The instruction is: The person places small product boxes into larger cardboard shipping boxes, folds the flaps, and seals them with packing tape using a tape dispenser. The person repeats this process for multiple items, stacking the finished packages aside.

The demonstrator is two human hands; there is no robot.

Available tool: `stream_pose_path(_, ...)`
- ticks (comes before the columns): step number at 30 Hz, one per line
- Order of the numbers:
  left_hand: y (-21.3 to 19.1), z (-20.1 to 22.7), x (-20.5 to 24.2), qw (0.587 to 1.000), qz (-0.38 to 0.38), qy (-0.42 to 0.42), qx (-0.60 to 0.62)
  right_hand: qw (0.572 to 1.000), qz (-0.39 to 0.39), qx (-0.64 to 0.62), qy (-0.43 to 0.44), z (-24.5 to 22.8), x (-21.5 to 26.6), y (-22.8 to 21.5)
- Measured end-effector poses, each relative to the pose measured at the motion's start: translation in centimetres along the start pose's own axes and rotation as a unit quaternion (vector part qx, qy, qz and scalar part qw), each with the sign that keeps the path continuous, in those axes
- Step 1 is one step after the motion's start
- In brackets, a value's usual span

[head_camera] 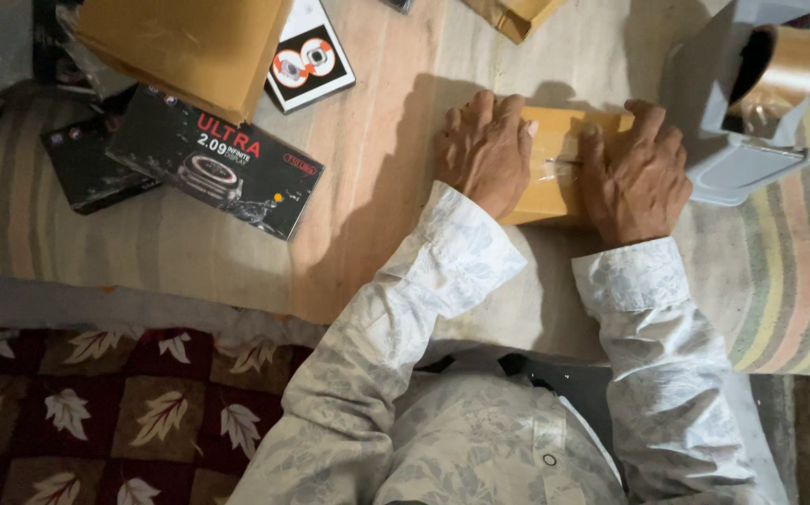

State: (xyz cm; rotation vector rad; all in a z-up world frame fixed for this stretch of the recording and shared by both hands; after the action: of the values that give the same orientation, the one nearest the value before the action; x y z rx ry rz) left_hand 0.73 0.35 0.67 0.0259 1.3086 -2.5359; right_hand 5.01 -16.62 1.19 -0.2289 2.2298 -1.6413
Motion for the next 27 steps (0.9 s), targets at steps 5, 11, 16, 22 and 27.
stream_pose_path(5,-0.4,0.2,0.3,1.000,0.001,0.018,-0.014,0.994,-0.003,-0.106,0.023,0.4,0.0,-0.4)
stream_pose_path(11,-1.9,0.5,2.4,0.996,0.045,0.081,0.010,0.880,-0.076,-0.468,0.017,0.3,2.3,-3.2)
stream_pose_path(16,-2.8,-0.3,5.0,0.981,0.078,0.173,0.035,0.767,-0.231,-0.591,0.095,1.8,6.9,-5.7)
stream_pose_path(22,-1.4,-2.9,6.6,0.961,0.120,0.207,0.137,0.806,-0.183,-0.532,0.186,3.2,8.2,-4.6)
stream_pose_path(27,-0.3,-5.0,6.3,0.928,0.170,0.111,0.313,0.753,-0.246,-0.606,0.075,5.1,8.8,-4.6)
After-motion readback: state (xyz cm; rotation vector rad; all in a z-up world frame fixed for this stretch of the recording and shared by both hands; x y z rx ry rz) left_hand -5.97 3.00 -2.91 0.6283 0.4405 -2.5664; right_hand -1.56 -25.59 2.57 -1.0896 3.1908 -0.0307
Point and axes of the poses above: each hand's wrist, its own x-axis away from the middle knuckle, its own y-axis out of the palm, z = x × y, the point moved 1 cm from there along -x, towards the middle knuckle, and after that the axes turned 15 degrees about -z, right-handed, at the moved point
